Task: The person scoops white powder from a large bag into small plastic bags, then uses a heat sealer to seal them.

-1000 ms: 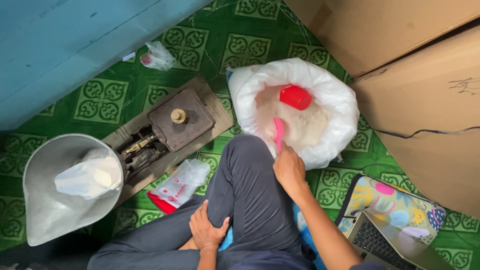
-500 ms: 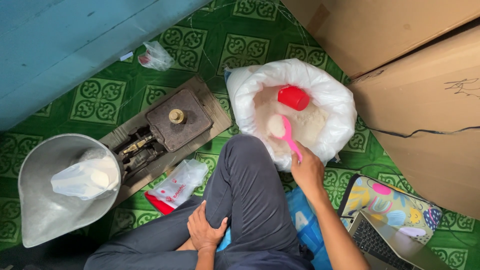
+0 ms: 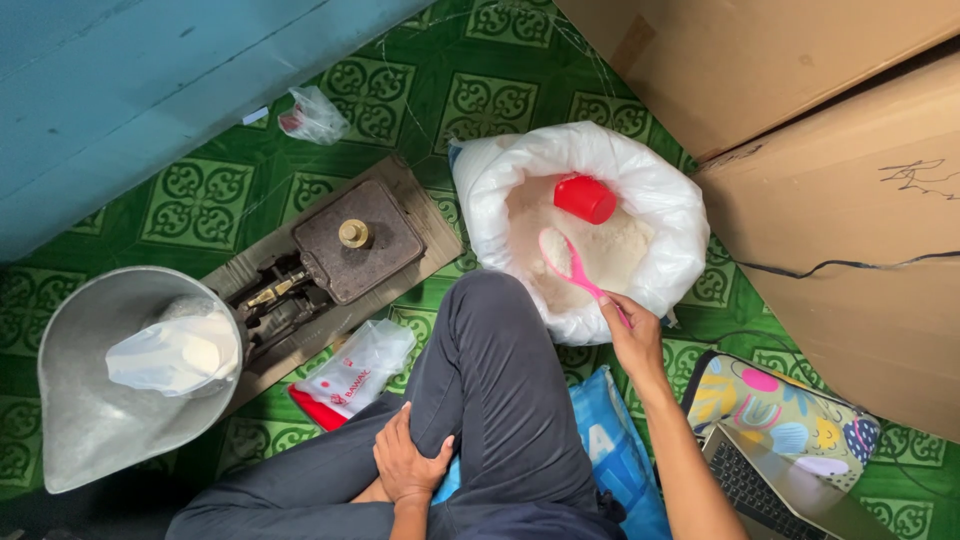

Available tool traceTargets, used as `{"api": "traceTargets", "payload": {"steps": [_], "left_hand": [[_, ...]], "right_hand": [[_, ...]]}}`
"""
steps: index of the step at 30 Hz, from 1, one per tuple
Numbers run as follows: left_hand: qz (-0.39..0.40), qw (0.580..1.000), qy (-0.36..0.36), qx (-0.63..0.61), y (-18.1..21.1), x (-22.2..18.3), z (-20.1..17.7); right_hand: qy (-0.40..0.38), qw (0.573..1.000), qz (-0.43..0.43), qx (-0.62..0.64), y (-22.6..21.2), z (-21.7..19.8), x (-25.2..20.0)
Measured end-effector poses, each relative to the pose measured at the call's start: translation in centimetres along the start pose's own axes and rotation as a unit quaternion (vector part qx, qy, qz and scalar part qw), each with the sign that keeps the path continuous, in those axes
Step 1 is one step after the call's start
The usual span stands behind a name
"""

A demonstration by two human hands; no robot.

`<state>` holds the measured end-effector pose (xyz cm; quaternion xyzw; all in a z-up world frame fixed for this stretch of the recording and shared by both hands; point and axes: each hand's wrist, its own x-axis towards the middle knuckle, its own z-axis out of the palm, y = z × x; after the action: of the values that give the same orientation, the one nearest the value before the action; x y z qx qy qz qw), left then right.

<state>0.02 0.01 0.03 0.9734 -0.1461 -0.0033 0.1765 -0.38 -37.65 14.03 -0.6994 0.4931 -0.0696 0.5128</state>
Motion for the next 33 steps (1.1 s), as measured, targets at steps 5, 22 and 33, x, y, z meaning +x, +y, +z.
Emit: {"api": "traceTargets", "payload": {"steps": [5,22,33], "left_hand": [[-0.005,1.0,-0.012,0.002,0.0,-0.1,0.0],[0.001,1.0,-0.002,-0.002,0.1,0.1,-0.2],[-0.003,1.0,-0.009,0.006,-0.1,-0.1,0.0]], "right_hand": [[-0.046,0.997,0.04,0.054,-2.0,-0.5,-0.8],[0.004,0.996,-0.055,-0.068,-1.8,-0.5,-0.8],[0.058,0.984,-0.129,-0.105,-1.9,-0.7,-1.3]]}}
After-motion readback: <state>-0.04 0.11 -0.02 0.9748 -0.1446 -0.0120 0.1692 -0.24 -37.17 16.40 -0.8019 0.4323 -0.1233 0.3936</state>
